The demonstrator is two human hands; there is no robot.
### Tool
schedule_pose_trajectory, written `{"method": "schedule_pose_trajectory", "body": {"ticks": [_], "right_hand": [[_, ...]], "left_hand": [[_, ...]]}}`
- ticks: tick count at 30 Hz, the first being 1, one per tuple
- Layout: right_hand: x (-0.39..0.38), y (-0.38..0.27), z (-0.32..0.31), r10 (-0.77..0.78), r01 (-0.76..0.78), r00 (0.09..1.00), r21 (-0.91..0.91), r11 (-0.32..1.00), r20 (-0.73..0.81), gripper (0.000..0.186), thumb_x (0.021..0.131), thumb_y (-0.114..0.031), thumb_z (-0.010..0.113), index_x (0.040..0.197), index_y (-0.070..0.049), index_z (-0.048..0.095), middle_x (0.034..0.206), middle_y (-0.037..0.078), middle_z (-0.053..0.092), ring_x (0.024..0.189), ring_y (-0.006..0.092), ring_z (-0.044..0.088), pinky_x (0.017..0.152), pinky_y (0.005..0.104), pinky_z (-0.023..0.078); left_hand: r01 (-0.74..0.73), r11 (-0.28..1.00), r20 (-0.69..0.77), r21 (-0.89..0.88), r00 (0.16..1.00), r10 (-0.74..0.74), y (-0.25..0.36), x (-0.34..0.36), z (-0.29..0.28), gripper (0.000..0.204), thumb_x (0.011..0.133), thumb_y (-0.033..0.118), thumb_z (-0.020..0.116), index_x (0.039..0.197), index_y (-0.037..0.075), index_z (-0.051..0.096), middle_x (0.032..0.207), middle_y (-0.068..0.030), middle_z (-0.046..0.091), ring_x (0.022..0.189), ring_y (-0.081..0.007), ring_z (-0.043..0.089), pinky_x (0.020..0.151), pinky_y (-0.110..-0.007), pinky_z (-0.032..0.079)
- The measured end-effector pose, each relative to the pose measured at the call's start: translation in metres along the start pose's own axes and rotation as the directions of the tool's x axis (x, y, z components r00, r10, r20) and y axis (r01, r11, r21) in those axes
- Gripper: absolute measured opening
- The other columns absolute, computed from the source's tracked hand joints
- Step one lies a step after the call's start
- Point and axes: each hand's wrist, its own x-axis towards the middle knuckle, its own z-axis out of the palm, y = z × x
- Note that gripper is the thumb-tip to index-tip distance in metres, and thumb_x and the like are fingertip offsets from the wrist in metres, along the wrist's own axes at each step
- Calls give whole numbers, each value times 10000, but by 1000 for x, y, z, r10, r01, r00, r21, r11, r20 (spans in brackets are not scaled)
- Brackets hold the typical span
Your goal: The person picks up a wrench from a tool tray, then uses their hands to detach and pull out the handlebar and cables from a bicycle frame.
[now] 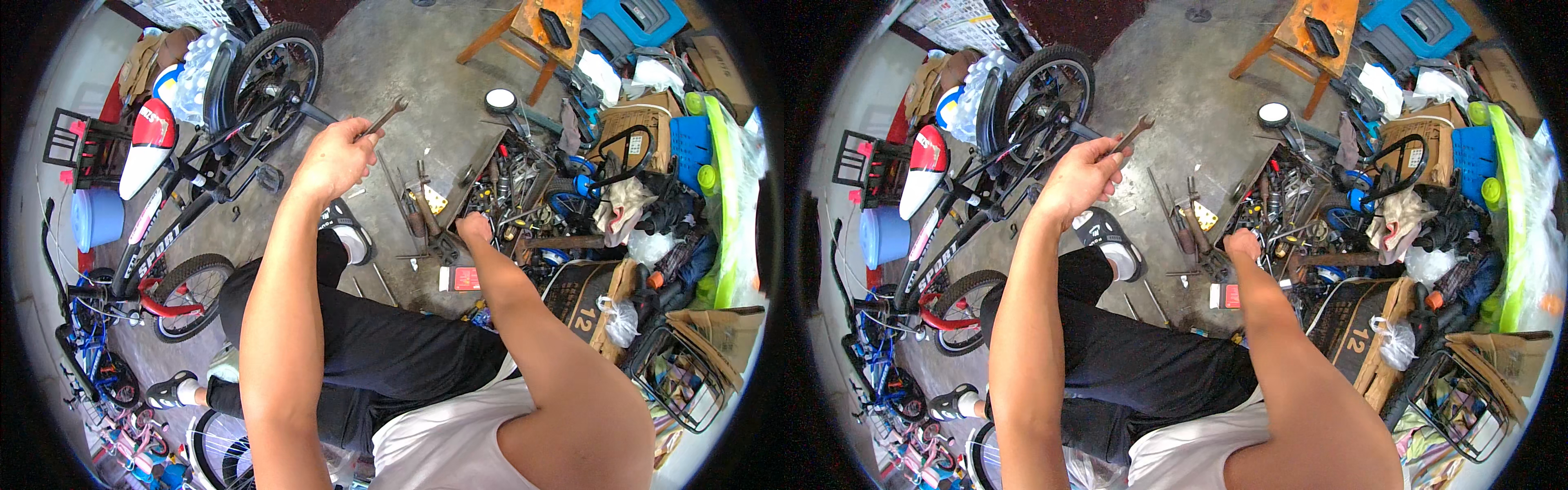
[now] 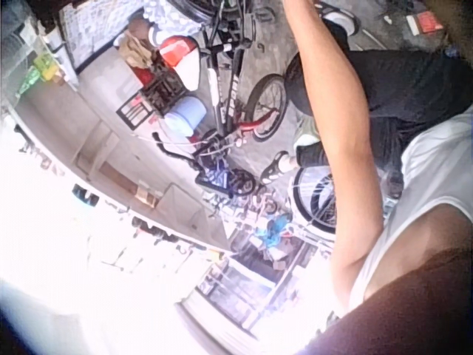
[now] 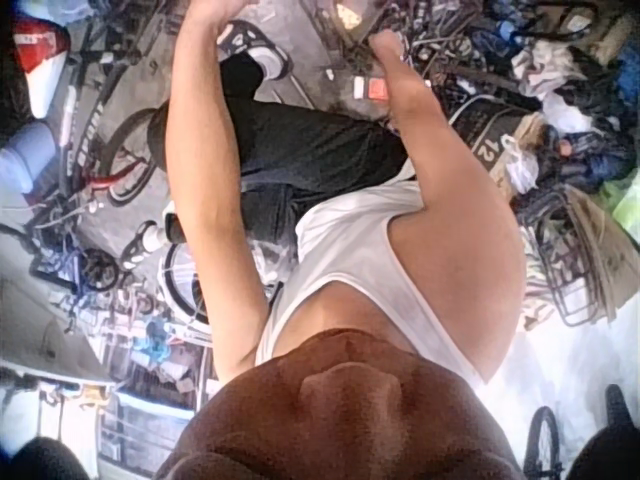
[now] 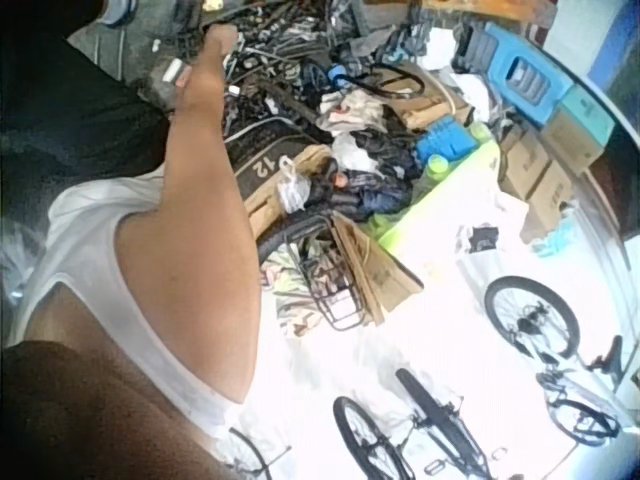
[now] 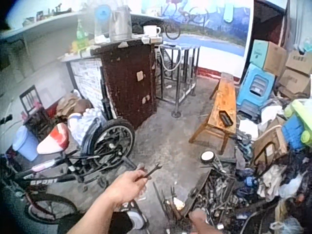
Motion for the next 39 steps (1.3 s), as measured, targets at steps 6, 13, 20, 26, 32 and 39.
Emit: {"method": "schedule_pose_trajectory", "body": {"ticks": [6,13,20,26,32,39], "right_hand": [[-31,52,-29,-248,54,951,696,716,182,297,930,-299,655,855,-25,742,726,57,658,681,171,614,620,357,477],[-138,83,-82,-324,-47,915,860,509,242,226,1013,-238,610,872,-74,678,706,-24,563,628,90,508,594,265,415],[-153,82,-69,-320,-29,912,819,573,257,224,1016,-201,582,988,-28,722,743,-22,592,664,91,534,626,275,440],[-156,-2,-98,-519,272,854,870,412,-21,204,1034,-195,608,932,-28,666,696,-25,570,630,71,519,561,286,401],[-225,-145,-190,-788,697,543,678,233,-288,193,1033,-170,630,996,-1,715,689,3,577,641,74,525,608,287,436],[-347,-261,-224,-950,782,11,595,-187,-313,127,994,-97,651,1022,7,720,789,66,651,689,134,592,655,319,486]], "left_hand": [[-2,939,77,343,997,-26,-12,26,23,289,1010,201,579,1204,29,708,817,-120,708,696,-199,697,580,-364,546],[-254,942,451,218,883,134,-17,45,108,445,998,277,639,1318,-31,655,1049,-228,764,928,-274,774,793,-405,621],[-347,852,308,392,922,234,8,28,84,540,1014,386,657,1395,4,640,1312,-250,696,1232,-369,668,1088,-431,491],[-336,942,-135,7,933,334,12,8,17,377,1069,203,600,1365,-27,643,1145,-107,767,996,-144,698,879,-307,552],[-508,787,-493,-350,815,306,24,-85,-50,301,1097,176,581,1317,-8,673,1126,-94,768,937,-115,704,847,-264,542],[-648,667,-747,-366,633,205,-16,-201,-99,364,1116,241,557,1376,5,653,1217,-108,754,1061,-150,704,910,-302,549]]}}
